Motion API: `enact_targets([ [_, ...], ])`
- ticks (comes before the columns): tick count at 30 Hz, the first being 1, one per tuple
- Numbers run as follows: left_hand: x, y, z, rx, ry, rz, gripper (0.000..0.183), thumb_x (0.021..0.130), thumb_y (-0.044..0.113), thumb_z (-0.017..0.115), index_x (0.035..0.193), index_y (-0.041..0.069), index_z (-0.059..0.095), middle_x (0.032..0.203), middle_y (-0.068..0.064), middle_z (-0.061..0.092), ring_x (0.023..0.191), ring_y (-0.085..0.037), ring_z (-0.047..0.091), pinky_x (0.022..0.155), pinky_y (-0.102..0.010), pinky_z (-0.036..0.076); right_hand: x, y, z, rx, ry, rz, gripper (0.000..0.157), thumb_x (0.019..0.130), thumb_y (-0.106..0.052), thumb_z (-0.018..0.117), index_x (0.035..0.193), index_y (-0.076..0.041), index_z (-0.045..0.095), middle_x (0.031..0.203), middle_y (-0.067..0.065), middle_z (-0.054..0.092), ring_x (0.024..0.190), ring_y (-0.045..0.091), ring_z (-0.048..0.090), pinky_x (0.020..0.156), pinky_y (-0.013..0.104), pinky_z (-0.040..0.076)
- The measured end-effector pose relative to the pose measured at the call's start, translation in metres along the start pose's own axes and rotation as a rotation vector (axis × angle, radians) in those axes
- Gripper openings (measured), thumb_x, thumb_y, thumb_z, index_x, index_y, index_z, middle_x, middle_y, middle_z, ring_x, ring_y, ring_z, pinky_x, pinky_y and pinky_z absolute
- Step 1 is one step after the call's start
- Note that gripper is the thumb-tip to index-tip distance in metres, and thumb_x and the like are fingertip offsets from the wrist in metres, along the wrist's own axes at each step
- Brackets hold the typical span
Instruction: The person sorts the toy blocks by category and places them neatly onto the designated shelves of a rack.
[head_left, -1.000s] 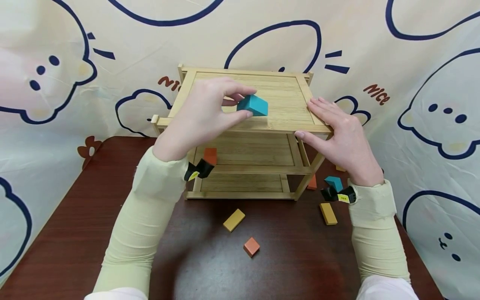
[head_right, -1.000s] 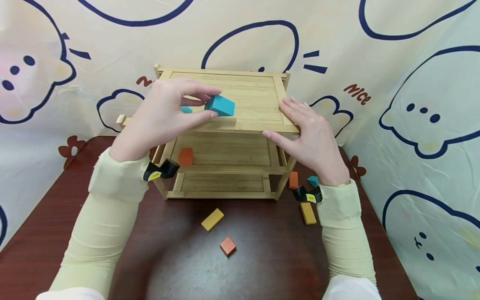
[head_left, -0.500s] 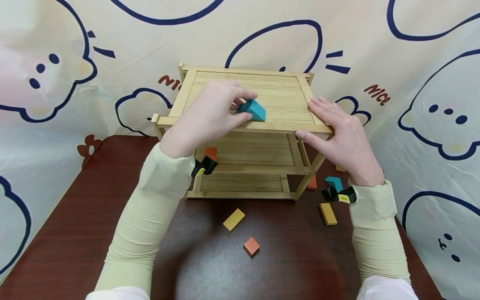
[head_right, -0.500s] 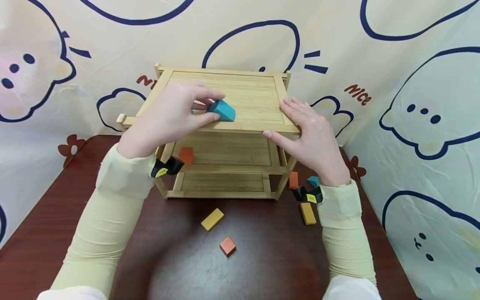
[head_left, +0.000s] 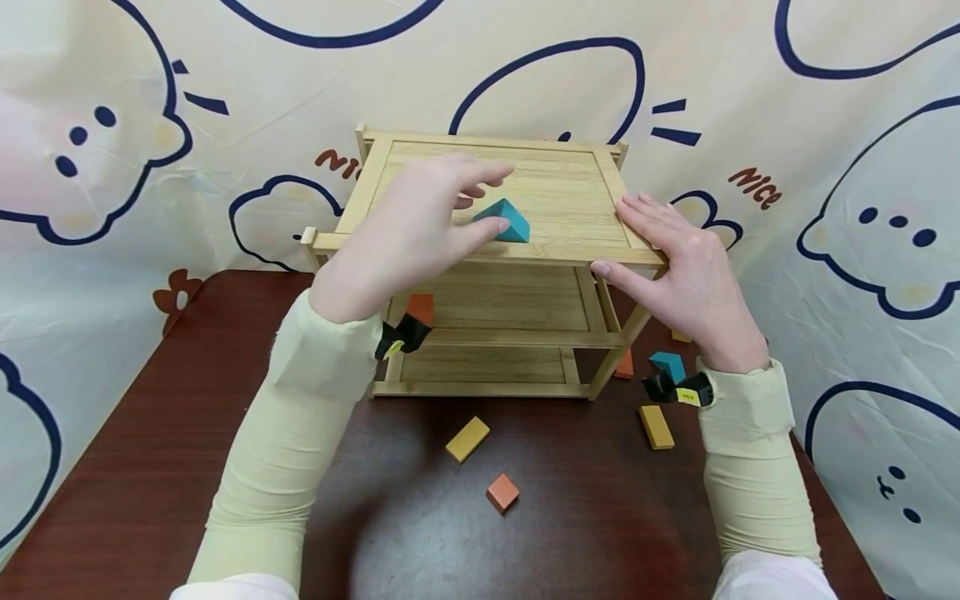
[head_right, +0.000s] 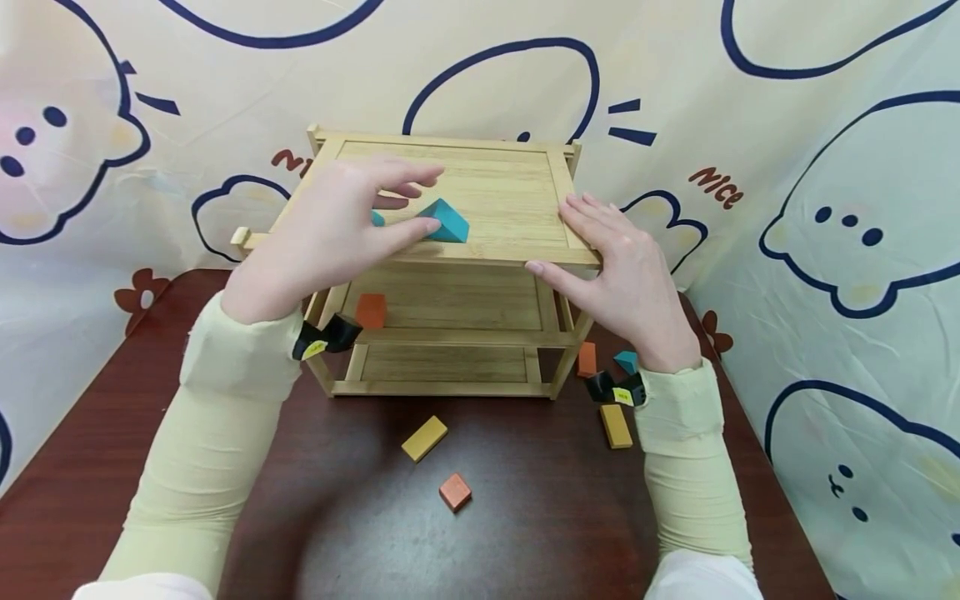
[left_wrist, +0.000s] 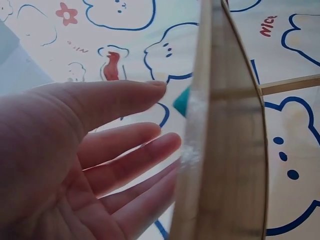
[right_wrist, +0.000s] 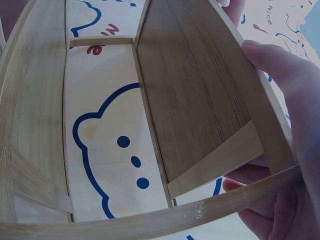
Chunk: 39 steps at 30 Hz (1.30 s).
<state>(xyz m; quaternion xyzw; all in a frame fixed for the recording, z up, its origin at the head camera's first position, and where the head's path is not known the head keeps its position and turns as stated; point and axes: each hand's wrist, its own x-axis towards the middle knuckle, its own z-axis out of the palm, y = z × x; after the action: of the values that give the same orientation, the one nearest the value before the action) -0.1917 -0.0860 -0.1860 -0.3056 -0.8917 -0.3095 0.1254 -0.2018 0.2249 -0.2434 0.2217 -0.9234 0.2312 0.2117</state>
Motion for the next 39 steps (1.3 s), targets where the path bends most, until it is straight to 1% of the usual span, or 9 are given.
enact_targets([
  [3,-0.007,0.002,-0.003,-0.022,0.053,0.032,0.049,0.096,0.021,0.074,0.141,0.006,0.061,0.141,-0.006,0.06,0.116,-0.024,0.064,0.098,-0.028,0.049,0.0,0.0,0.0,-0.001,-0.002,0.0,0.075,0.087,-0.054,0.077,0.151,-0.024,0.052,0.153,-0.004,0.047,0.146,0.013,0.035,0.115,0.052,0.031],
  [6,-0.014,0.004,-0.007,-0.016,0.102,0.062,0.048,0.096,0.022,0.075,0.139,0.006,0.064,0.138,-0.004,0.062,0.114,-0.021,0.064,0.097,-0.027,0.05,0.0,0.0,0.0,-0.002,-0.003,0.0,0.075,0.087,-0.054,0.077,0.151,-0.025,0.052,0.154,-0.004,0.046,0.146,0.013,0.035,0.115,0.052,0.031],
  [13,-0.032,0.006,-0.011,-0.011,0.207,0.148,0.044,0.094,0.025,0.077,0.135,0.009,0.068,0.132,-0.001,0.066,0.108,-0.018,0.067,0.094,-0.028,0.052,-0.001,0.0,0.0,-0.001,-0.004,0.007,0.075,0.087,-0.054,0.077,0.151,-0.025,0.051,0.154,-0.005,0.046,0.146,0.013,0.034,0.115,0.052,0.031],
  [20,-0.05,0.006,-0.012,-0.004,0.271,0.205,0.043,0.093,0.025,0.079,0.132,0.01,0.07,0.13,0.003,0.067,0.112,-0.012,0.064,0.094,-0.032,0.051,0.0,0.0,0.0,0.0,-0.007,0.01,0.076,0.086,-0.055,0.077,0.151,-0.025,0.051,0.154,-0.004,0.046,0.146,0.013,0.034,0.116,0.052,0.03],
  [22,-0.055,0.006,-0.012,-0.014,0.291,0.232,0.042,0.092,0.022,0.079,0.131,0.008,0.071,0.129,0.001,0.068,0.113,-0.014,0.064,0.095,-0.033,0.05,0.0,0.0,0.0,0.002,-0.006,0.008,0.076,0.086,-0.054,0.077,0.151,-0.025,0.051,0.154,-0.004,0.046,0.146,0.013,0.035,0.116,0.052,0.03],
  [27,-0.069,0.005,-0.011,-0.028,0.315,0.249,0.042,0.09,0.017,0.081,0.13,0.008,0.071,0.125,0.0,0.069,0.115,-0.016,0.063,0.099,-0.035,0.048,-0.001,0.0,0.0,0.002,-0.007,0.006,0.075,0.086,-0.054,0.077,0.151,-0.025,0.051,0.154,-0.004,0.046,0.146,0.013,0.035,0.116,0.051,0.03],
  [33,-0.086,0.001,-0.009,-0.044,0.301,0.222,0.043,0.087,0.014,0.083,0.128,0.009,0.072,0.121,0.002,0.071,0.112,-0.013,0.065,0.096,-0.033,0.047,-0.001,0.0,0.0,0.0,-0.007,0.004,0.075,0.087,-0.054,0.077,0.151,-0.025,0.051,0.154,-0.004,0.046,0.146,0.014,0.035,0.116,0.051,0.03],
  [38,-0.097,-0.005,-0.006,-0.064,0.288,0.198,0.044,0.086,0.012,0.084,0.128,0.01,0.072,0.121,0.002,0.071,0.115,-0.014,0.064,0.101,-0.031,0.045,-0.001,-0.001,-0.001,0.005,-0.004,0.006,0.075,0.086,-0.054,0.077,0.151,-0.025,0.052,0.154,-0.004,0.047,0.146,0.014,0.035,0.115,0.052,0.031],
  [39,-0.099,-0.006,-0.005,-0.069,0.287,0.192,0.045,0.085,0.011,0.085,0.128,0.009,0.072,0.122,0.002,0.071,0.116,-0.015,0.064,0.101,-0.032,0.047,-0.001,-0.001,-0.001,0.006,-0.003,0.007,0.075,0.086,-0.054,0.077,0.151,-0.025,0.052,0.154,-0.004,0.047,0.146,0.014,0.035,0.115,0.052,0.032],
])
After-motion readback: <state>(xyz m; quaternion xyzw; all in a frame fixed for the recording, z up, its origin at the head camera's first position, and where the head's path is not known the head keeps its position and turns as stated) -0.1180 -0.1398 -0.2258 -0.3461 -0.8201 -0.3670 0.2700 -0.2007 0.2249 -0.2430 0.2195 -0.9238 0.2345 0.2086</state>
